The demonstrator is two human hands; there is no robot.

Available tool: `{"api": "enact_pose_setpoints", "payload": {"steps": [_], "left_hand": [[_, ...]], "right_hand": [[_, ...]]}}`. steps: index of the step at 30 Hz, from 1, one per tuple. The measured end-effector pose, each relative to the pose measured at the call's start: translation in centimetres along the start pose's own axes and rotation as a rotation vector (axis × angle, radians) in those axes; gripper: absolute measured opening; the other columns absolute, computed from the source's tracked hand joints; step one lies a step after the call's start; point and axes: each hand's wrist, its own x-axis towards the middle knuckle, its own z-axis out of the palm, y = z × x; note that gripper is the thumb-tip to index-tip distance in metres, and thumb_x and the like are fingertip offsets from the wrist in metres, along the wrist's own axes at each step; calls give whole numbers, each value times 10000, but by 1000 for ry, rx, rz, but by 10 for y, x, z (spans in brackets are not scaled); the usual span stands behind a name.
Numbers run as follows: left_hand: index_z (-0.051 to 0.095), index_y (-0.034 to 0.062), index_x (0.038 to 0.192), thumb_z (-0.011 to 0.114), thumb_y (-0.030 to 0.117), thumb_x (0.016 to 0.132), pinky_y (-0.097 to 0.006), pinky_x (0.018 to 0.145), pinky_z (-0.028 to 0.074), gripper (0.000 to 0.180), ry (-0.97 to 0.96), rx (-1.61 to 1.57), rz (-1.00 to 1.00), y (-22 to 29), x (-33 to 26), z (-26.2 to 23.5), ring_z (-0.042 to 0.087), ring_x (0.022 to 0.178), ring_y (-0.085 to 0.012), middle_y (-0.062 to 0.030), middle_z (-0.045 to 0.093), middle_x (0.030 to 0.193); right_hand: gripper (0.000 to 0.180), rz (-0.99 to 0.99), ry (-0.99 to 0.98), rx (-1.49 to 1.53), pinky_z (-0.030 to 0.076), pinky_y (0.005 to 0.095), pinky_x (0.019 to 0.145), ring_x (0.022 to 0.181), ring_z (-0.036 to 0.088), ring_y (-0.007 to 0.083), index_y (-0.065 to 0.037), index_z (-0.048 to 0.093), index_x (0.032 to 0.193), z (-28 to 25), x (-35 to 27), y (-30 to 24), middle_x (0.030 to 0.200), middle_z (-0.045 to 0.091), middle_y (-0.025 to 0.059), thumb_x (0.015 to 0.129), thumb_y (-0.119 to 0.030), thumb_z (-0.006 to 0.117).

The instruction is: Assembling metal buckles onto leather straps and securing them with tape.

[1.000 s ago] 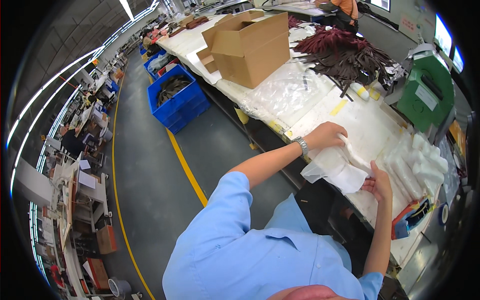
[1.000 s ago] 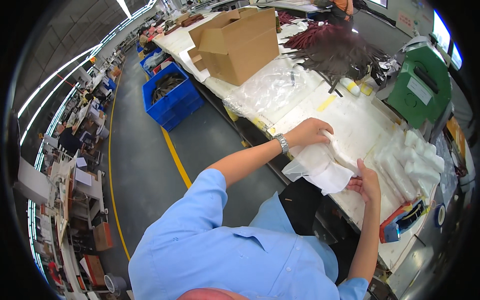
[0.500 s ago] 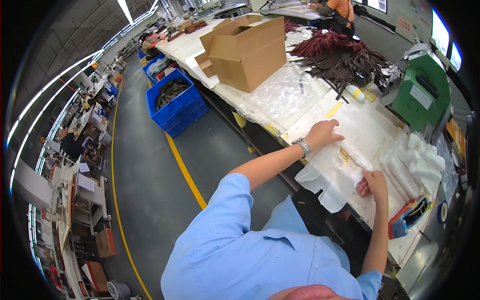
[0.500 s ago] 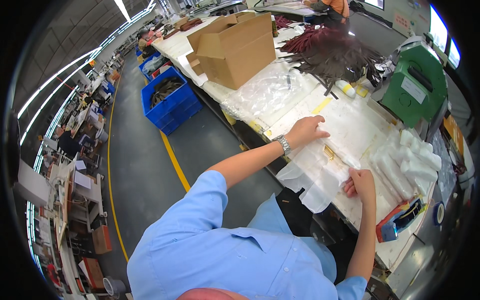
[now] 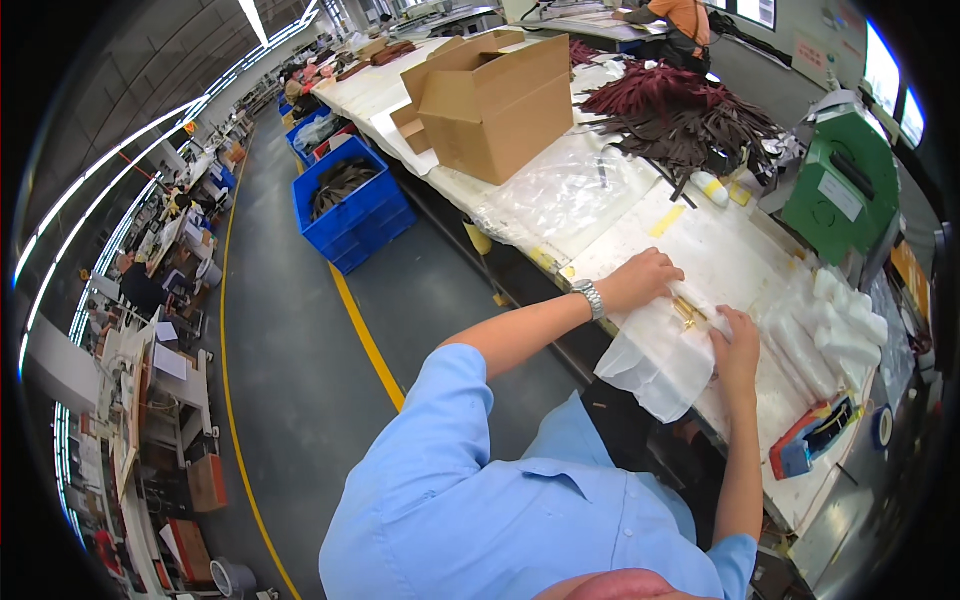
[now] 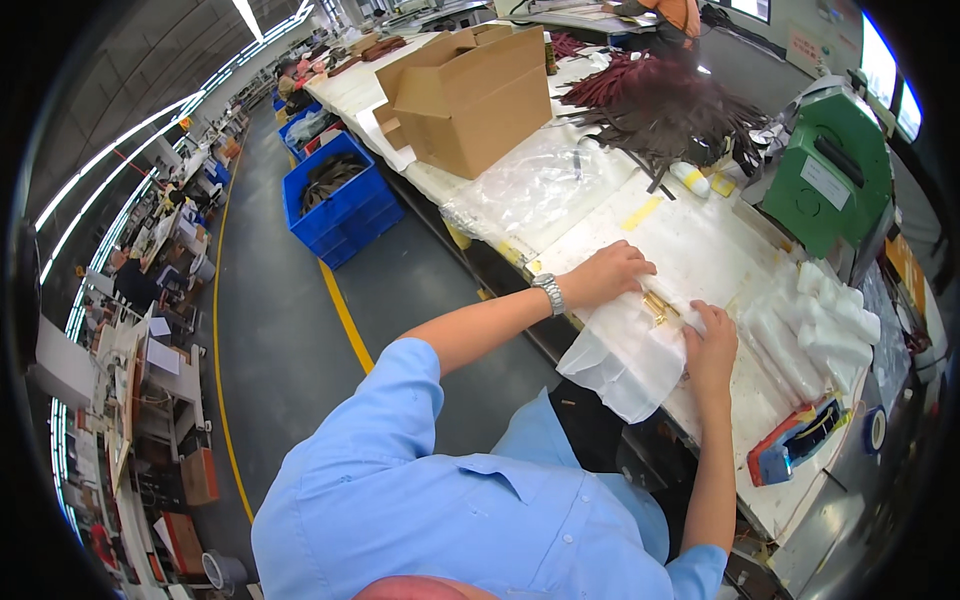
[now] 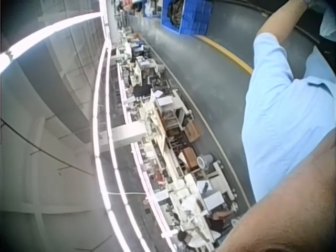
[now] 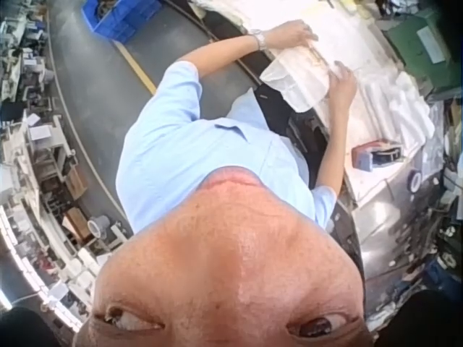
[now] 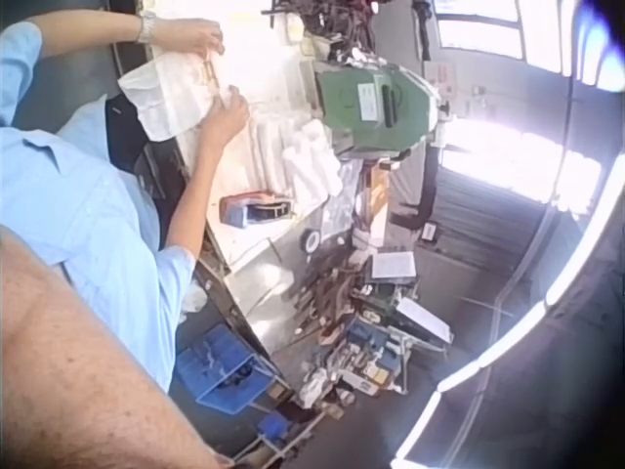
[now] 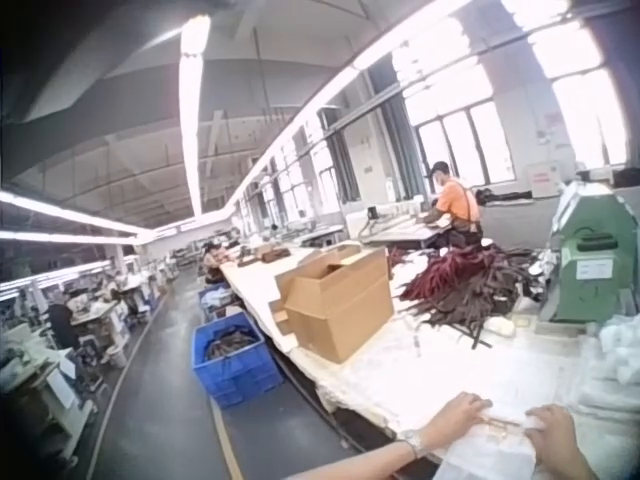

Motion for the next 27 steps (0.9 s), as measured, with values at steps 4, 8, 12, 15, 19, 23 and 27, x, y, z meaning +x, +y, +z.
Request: {"api": "enact_pose_setpoints", "payload": {"steps": [4, 8, 12, 15, 19, 23, 27], "left_hand": [[741, 90, 1183, 787, 66, 827, -386, 988, 531, 359, 12, 88, 67, -4, -3, -7, 632, 1106, -287, -101, 714, 1108], [742, 93, 1170, 782, 56, 817, -377, 992, 531, 357, 27, 168, 80, -13, -14, -19, 636, 1090, -282, -88, 717, 1096], [749, 97, 1139, 787, 116, 847, -390, 998, 523, 295, 187, 135, 175, 2, -13, -30, 643, 1077, -282, -74, 731, 1097], [766, 90, 1114, 763, 156, 895, -406, 965, 528, 229, 7, 41, 57, -8, -4, -27, 659, 1055, -298, -94, 741, 1051], [777, 79, 1075, 730, 182, 937, -423, 921, 535, 179, -10, -63, -55, -19, 13, -20, 674, 1032, -315, -113, 744, 991], [777, 70, 998, 725, 205, 940, -442, 904, 541, 157, 78, -90, -141, -34, 23, -8, 681, 1006, -322, -124, 738, 948], [775, 74, 966, 749, 204, 913, -438, 920, 537, 143, 269, 1, 20, -28, 28, -1, 674, 1022, -322, -112, 738, 994]], "right_hand": [[469, -4, -35, 83, 476, 462, 1065, 1207, 614, 381, -83, 709, 1300, 3, 4, 9, 1274, 675, 169, 835, -69, 765], [482, -40, -11, 79, 477, 462, 1069, 1205, 619, 382, -85, 711, 1301, 11, 5, -12, 1281, 682, 167, 823, -58, 764], [457, -121, -5, 39, 485, 453, 1069, 1226, 625, 362, -83, 722, 1286, 5, 7, -21, 1303, 688, 166, 832, -64, 768], [397, -15, -74, 147, 514, 431, 1034, 1185, 662, 354, -64, 741, 1251, 0, 16, -14, 1275, 712, 177, 855, -72, 764], [312, 272, -137, 347, 560, 408, 958, 1038, 733, 361, -22, 761, 1202, 0, 29, 10, 1154, 766, 198, 912, -136, 751], [332, 302, -73, 174, 566, 424, 947, 989, 744, 371, -8, 758, 1211, 1, 46, 5, 1109, 781, 203, 941, -200, 742], [325, 176, 92, -11, 538, 442, 1000, 1114, 706, 374, -16, 759, 1193, 14, 47, 16, 1227, 740, 208, 948, -229, 732]]}}
